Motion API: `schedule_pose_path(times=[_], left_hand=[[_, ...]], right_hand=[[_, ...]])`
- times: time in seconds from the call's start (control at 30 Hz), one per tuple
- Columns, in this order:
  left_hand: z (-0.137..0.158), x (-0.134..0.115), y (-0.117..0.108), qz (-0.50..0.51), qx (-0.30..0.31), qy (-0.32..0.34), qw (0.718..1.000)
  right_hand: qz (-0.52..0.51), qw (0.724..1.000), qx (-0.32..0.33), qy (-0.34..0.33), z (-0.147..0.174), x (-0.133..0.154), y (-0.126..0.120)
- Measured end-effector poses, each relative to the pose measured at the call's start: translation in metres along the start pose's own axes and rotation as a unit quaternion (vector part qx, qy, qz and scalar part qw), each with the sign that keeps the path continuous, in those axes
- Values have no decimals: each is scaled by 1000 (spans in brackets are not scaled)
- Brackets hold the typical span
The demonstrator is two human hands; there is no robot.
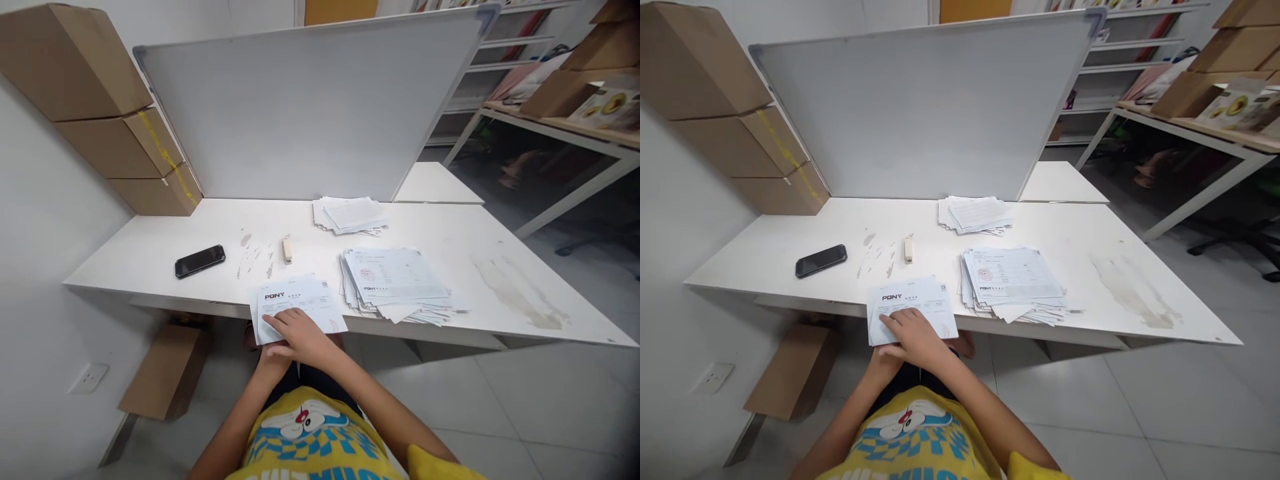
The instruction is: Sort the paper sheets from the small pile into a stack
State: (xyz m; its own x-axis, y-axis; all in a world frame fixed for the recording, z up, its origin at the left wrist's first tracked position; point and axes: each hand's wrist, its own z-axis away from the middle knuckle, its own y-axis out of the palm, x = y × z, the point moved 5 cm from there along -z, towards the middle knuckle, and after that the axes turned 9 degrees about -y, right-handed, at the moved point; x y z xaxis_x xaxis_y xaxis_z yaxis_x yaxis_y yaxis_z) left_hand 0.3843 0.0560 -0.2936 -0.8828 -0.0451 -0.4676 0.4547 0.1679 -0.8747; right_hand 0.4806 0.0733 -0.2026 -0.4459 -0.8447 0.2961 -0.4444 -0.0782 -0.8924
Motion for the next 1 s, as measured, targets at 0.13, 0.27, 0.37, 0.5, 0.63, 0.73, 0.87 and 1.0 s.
schedule_pose_path(times=[0.13,0.27,0.37,0.5,0.63,0.73,0.87,1.0], left_hand=[[13,7,-10,-26,64,112,991],[13,0,-23,-43,-10,246,968],[16,-15,-36,-17,-104,372,922],[24,-25,-52,9,-158,429,889],[34,-3,-66,64,-246,296,921],[28,39,-71,186,-289,23,939],[-1,61,-46,431,-84,-193,878],[-17,46,-34,571,48,-259,777]], right_hand=[[-12,990,-37,133,46,-33,3],[-44,983,-26,179,65,-55,-5],[-63,983,-12,173,56,-60,-12],[-50,976,-15,213,42,-65,-6],[-26,972,-49,229,41,-73,10],[-41,974,-73,213,45,-78,16],[-90,974,-99,184,46,-82,12],[-181,948,-184,186,59,-82,4]])
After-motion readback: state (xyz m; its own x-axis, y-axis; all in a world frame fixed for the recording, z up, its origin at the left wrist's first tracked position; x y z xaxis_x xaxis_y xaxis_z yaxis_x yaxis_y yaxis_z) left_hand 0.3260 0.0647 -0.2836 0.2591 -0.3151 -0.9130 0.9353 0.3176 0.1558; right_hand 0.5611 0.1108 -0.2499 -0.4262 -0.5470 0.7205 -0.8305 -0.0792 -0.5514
